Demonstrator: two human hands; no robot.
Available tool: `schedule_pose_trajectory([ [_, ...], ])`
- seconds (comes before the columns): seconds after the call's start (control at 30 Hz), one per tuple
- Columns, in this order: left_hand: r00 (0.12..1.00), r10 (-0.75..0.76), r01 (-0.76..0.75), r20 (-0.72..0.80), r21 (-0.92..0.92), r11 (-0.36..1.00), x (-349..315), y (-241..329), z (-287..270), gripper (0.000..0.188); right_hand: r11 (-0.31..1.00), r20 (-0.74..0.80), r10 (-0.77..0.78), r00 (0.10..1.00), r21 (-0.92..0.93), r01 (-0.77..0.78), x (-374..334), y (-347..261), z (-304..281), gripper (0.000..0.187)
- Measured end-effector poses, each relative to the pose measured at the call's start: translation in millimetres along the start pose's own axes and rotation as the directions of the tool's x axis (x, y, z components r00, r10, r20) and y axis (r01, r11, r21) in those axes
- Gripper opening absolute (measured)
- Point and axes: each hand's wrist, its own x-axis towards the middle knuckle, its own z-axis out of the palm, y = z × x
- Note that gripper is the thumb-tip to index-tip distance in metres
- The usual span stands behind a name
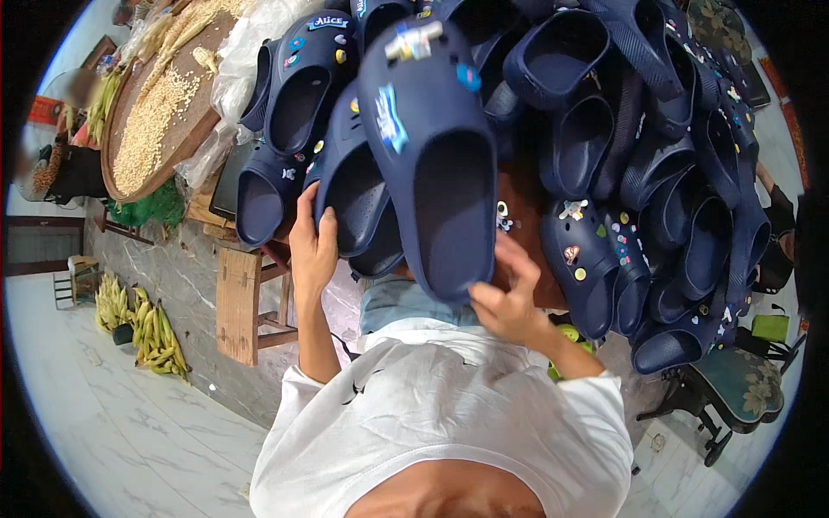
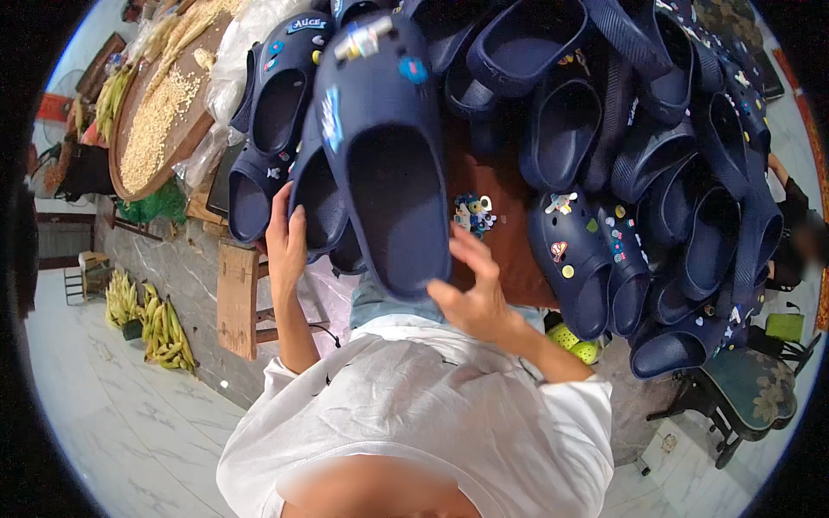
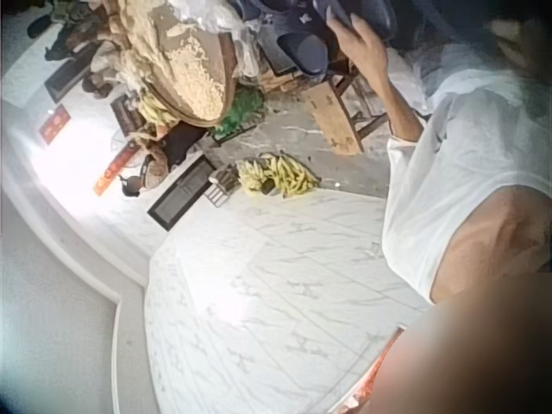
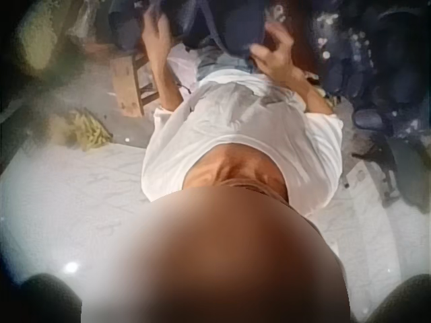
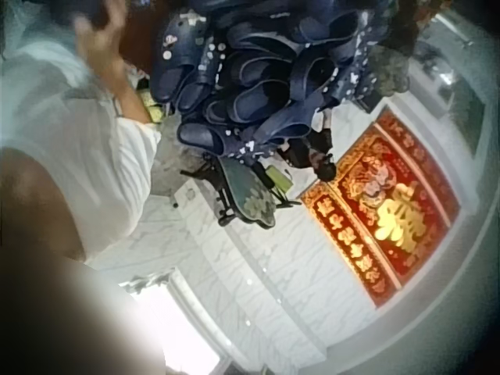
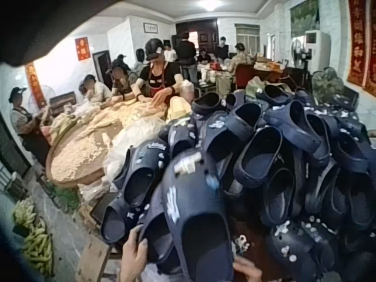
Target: Manually attaching decorative charms and labels to rubber clogs.
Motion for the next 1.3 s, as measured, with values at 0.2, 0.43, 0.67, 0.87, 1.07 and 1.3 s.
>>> schedule_pose_trajectory([
  [0.2, 0.999, -0.045, 0.045, -0.004, 0.119, 0.992, 5.5, 1.0, 9.0, 0.038, 0.980, 0.029, 0.193, 0.981, 0.048, -0.195, -82.5, -11.3, 10.6, 0.038],
  [0.43, 0.965, 0.219, -0.151, -0.146, 0.373, 0.915, 1.5, 18.2, 13.3, 0.040, 0.955, -0.021, 0.256, 0.967, 0.164, -0.249, -110.1, -21.0, 14.6, 0.036],
  [0.67, 0.972, 0.235, -0.234, 0.003, -0.062, 0.970, -38.2, 62.3, 38.4, 0.062, 0.949, 0.019, 0.299, 0.954, 0.096, -0.300, -112.5, -25.5, 33.6, 0.033],
  [0.87, 0.958, -0.003, 0.027, 0.288, -0.080, 0.996, -61.9, 72.1, 70.3, 0.079, 0.936, 0.100, 0.333, 0.938, 0.083, -0.341, -115.7, -21.0, 44.3, 0.035],
  [1.07, 0.980, 0.157, -0.152, 0.123, -0.047, 0.987, -58.3, 53.3, 78.8, 0.070, 0.943, -0.026, 0.310, 0.950, -0.118, -0.311, -107.2, 2.3, 24.6, 0.040],
  [1.3, 0.979, 0.135, -0.128, 0.154, -0.053, 0.990, -59.1, 52.5, 84.1, 0.069, 0.841, 0.063, 0.416, 0.907, -0.406, -0.357, -47.8, 87.6, 25.9, 0.066],
])
